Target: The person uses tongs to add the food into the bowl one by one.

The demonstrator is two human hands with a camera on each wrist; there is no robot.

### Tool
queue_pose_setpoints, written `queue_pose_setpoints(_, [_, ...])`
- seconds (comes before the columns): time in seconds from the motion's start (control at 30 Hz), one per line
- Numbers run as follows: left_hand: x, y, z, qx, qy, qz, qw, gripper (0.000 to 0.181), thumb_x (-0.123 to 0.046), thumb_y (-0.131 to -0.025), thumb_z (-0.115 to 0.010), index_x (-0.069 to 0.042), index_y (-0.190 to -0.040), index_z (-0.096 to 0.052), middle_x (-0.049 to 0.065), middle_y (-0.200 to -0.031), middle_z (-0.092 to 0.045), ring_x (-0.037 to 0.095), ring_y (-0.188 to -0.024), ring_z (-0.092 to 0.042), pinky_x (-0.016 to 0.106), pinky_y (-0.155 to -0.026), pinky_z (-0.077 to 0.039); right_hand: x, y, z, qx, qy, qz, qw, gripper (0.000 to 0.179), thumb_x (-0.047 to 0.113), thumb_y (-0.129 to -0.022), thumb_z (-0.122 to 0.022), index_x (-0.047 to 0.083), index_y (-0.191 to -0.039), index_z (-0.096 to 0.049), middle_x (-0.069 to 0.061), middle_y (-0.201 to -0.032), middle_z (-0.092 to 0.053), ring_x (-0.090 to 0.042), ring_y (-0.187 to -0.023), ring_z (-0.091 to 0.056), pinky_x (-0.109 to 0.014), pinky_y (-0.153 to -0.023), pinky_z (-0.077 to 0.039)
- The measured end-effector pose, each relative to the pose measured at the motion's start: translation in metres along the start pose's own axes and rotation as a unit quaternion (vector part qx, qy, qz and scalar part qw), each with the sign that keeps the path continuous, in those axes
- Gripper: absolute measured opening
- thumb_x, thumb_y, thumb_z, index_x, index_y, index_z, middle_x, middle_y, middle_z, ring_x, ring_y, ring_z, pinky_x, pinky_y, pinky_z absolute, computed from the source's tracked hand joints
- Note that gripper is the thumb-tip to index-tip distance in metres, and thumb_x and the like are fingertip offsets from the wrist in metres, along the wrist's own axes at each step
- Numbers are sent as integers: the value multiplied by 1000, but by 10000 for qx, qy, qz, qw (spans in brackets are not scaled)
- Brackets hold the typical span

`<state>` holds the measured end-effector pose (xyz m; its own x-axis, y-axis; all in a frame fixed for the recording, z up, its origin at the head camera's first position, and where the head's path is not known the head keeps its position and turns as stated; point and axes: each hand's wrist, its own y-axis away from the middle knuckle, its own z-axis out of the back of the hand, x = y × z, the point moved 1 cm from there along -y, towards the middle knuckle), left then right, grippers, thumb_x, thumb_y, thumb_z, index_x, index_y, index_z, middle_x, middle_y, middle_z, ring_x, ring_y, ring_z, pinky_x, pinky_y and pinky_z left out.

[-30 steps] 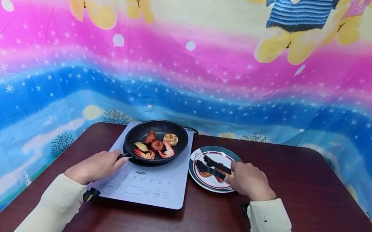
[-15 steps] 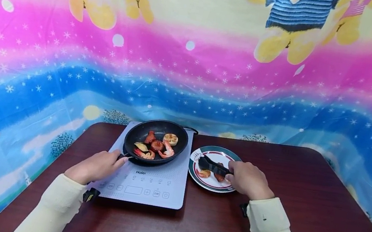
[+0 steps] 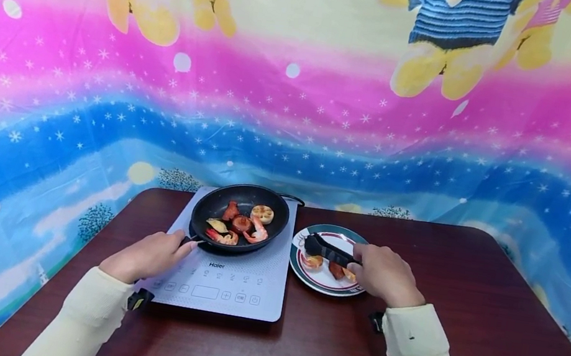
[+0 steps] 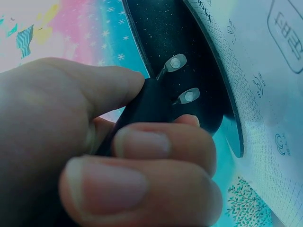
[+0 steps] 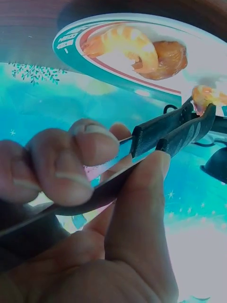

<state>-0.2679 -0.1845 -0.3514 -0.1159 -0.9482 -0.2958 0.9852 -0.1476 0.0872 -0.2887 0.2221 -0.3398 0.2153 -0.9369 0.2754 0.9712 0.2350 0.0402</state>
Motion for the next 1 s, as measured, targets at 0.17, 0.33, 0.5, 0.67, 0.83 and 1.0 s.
queue_pose_setpoints(0.17, [2,0,1,-19,23,38,10000,58,-39,-102,-44,6,-140,-42,23,-128,-56,26,-96,-59,44,-78,-47,0,1,9,-232,-264,-35,9994,18,26,-92,-67,12,-102,-62,-4,-76,-54,-20,-66,-49,-33,-54,-39])
queue_pose_setpoints(0.33, [3,0,0,14,66,63,10000,56,-39,-102,-45,4,-138,-45,21,-123,-58,23,-89,-58,42,-75,-47,4,6,21,-812,-344,40,9961,15,26,-92,-65,13,-98,-60,-3,-70,-52,-20,-64,-48,-34,-53,-38])
queue_pose_setpoints(0.5, [1,-1,-1,23,92,24,10000,56,-39,-102,-45,5,-137,-45,21,-123,-58,23,-88,-59,42,-75,-47,20,2,32,-1210,-508,218,9911,17,27,-94,-63,12,-101,-60,-4,-70,-54,-21,-63,-48,-34,-52,-36])
queue_pose_setpoints(0.67, [1,-1,-1,40,80,95,9999,58,-40,-102,-45,4,-139,-44,21,-128,-56,25,-97,-60,45,-81,-48,52,-22,36,-1213,-440,419,9908,18,30,-96,-60,13,-101,-57,-6,-71,-53,-22,-61,-47,-34,-52,-37])
queue_pose_setpoints(0.83, [1,-1,-1,38,142,99,9998,57,-39,-101,-46,3,-140,-44,20,-126,-57,24,-93,-59,44,-78,-48,89,-55,34,-1137,-81,582,9918,15,30,-98,-57,16,-96,-54,-6,-71,-53,-22,-58,-49,-34,-50,-38])
queue_pose_setpoints(1.0, [0,1,-1,47,200,50,9998,56,-37,-102,-46,4,-139,-43,20,-123,-58,22,-87,-57,40,-72,-46,120,-82,25,-1168,760,1021,9850,12,26,-97,-58,14,-101,-58,-4,-69,-57,-21,-58,-55,-37,-51,-45])
